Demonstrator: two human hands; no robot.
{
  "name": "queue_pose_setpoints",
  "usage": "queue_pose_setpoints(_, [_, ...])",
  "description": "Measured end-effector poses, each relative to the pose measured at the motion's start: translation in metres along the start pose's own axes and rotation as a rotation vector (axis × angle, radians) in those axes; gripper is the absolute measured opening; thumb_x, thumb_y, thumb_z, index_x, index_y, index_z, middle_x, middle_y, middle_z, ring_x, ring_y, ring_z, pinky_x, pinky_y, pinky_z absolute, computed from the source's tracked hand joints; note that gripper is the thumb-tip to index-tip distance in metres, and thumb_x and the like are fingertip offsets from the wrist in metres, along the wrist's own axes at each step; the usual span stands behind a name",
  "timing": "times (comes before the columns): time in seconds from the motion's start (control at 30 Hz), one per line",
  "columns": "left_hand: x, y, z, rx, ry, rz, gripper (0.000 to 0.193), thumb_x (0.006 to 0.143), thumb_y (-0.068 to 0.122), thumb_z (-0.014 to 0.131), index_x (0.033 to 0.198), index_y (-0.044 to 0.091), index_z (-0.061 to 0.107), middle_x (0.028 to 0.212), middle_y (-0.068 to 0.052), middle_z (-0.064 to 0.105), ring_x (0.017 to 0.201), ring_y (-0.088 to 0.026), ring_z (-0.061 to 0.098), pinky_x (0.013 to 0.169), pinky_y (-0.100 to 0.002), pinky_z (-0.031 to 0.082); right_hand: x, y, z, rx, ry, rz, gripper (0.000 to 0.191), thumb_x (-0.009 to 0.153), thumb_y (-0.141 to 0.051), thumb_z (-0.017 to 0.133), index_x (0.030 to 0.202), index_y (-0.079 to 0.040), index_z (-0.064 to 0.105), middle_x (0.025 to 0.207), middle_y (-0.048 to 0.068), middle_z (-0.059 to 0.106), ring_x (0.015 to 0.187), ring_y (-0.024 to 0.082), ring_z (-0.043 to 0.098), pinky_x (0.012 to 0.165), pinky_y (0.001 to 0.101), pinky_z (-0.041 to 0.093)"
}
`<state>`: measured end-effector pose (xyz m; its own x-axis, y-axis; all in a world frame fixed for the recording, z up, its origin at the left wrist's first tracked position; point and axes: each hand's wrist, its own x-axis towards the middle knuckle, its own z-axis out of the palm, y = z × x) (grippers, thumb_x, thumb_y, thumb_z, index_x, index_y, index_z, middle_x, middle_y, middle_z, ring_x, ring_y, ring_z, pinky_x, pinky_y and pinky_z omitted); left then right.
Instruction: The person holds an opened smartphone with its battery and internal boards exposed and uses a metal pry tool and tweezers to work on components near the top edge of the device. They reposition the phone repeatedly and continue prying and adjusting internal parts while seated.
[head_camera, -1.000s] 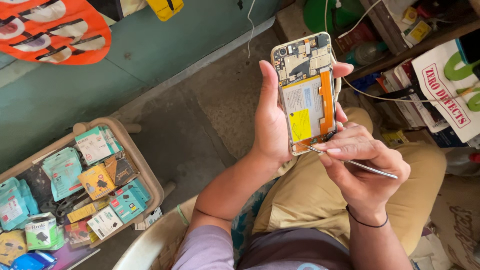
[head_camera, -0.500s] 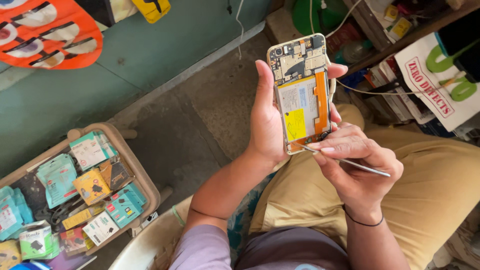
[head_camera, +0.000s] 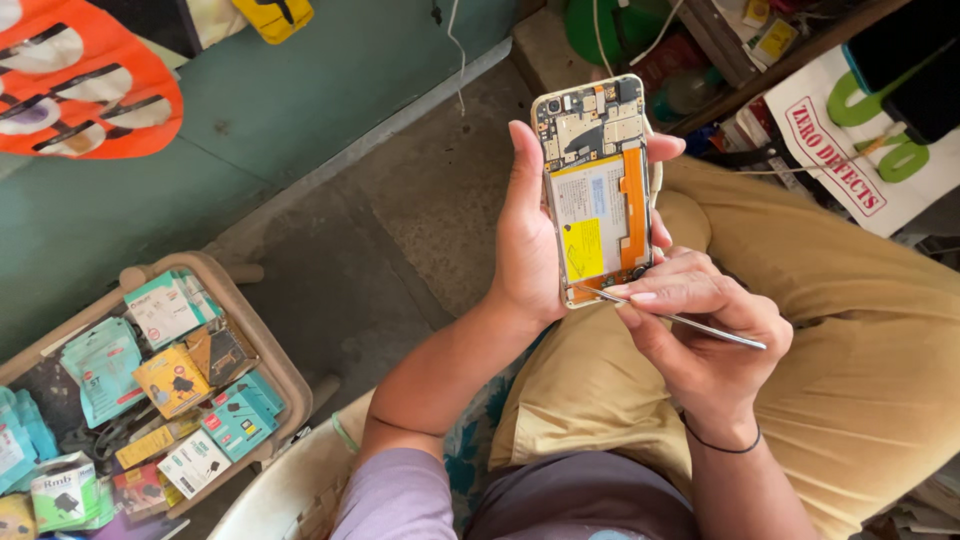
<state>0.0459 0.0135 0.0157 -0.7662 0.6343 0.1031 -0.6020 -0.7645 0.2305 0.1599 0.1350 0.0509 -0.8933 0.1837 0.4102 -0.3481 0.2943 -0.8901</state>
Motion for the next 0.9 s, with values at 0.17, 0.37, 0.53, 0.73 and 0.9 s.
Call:
queue_pose_setpoints(0.17, [0.009, -0.012, -0.007, -0.039, -0.034, -0.011, 0.081, 0.111, 0.076, 0.022, 0.154, 0.010, 0.045, 0.134, -0.024, 0.062, 0.082, -0.035, 0.071, 0.075, -0.047, 0.059, -0.003, 0.003, -0.010, -0.037, 0.009, 0.013, 0.018, 0.090, 0.010, 0.079, 0.101, -0.001, 0.069, 0.093, 0.010, 0.076, 0.089, 0.018, 0.073, 0.098, 0.0314, 0.056])
queue_pose_setpoints(0.37, [0.014, -0.028, -0.008, -0.030, -0.007, -0.036, 0.080, 0.111, 0.074, 0.023, 0.155, 0.011, 0.043, 0.134, -0.024, 0.062, 0.083, -0.036, 0.070, 0.079, -0.049, 0.059, -0.007, 0.008, -0.026, -0.002, 0.015, 0.050, 0.018, 0.088, 0.011, 0.078, 0.100, 0.000, 0.070, 0.092, 0.010, 0.076, 0.089, 0.019, 0.073, 0.096, 0.0324, 0.057])
queue_pose_setpoints(0.53, [0.020, -0.040, -0.005, -0.001, 0.024, -0.057, 0.080, 0.111, 0.074, 0.022, 0.153, 0.009, 0.044, 0.134, -0.024, 0.062, 0.085, -0.037, 0.070, 0.081, -0.052, 0.059, -0.008, 0.013, -0.039, 0.048, 0.031, 0.055, 0.019, 0.089, 0.012, 0.077, 0.101, 0.000, 0.068, 0.094, 0.011, 0.075, 0.092, 0.019, 0.072, 0.098, 0.0335, 0.056])
queue_pose_setpoints(0.73, [0.027, -0.054, 0.002, 0.001, 0.075, -0.073, 0.082, 0.109, 0.075, 0.022, 0.158, 0.012, 0.044, 0.139, -0.024, 0.061, 0.088, -0.038, 0.071, 0.079, -0.049, 0.059, -0.010, 0.016, -0.053, 0.096, 0.062, 0.115, 0.020, 0.087, 0.013, 0.076, 0.100, 0.001, 0.068, 0.098, 0.012, 0.075, 0.091, 0.020, 0.072, 0.094, 0.0328, 0.057])
queue_pose_setpoints(0.9, [0.030, -0.068, 0.009, 0.042, 0.109, -0.105, 0.091, 0.110, 0.077, 0.023, 0.147, -0.002, 0.048, 0.138, -0.024, 0.059, 0.090, -0.035, 0.070, 0.078, -0.048, 0.060, -0.013, 0.019, -0.069, 0.047, 0.078, 0.113, 0.020, 0.085, 0.013, 0.077, 0.099, 0.001, 0.068, 0.097, 0.012, 0.076, 0.090, 0.019, 0.073, 0.098, 0.0343, 0.057])
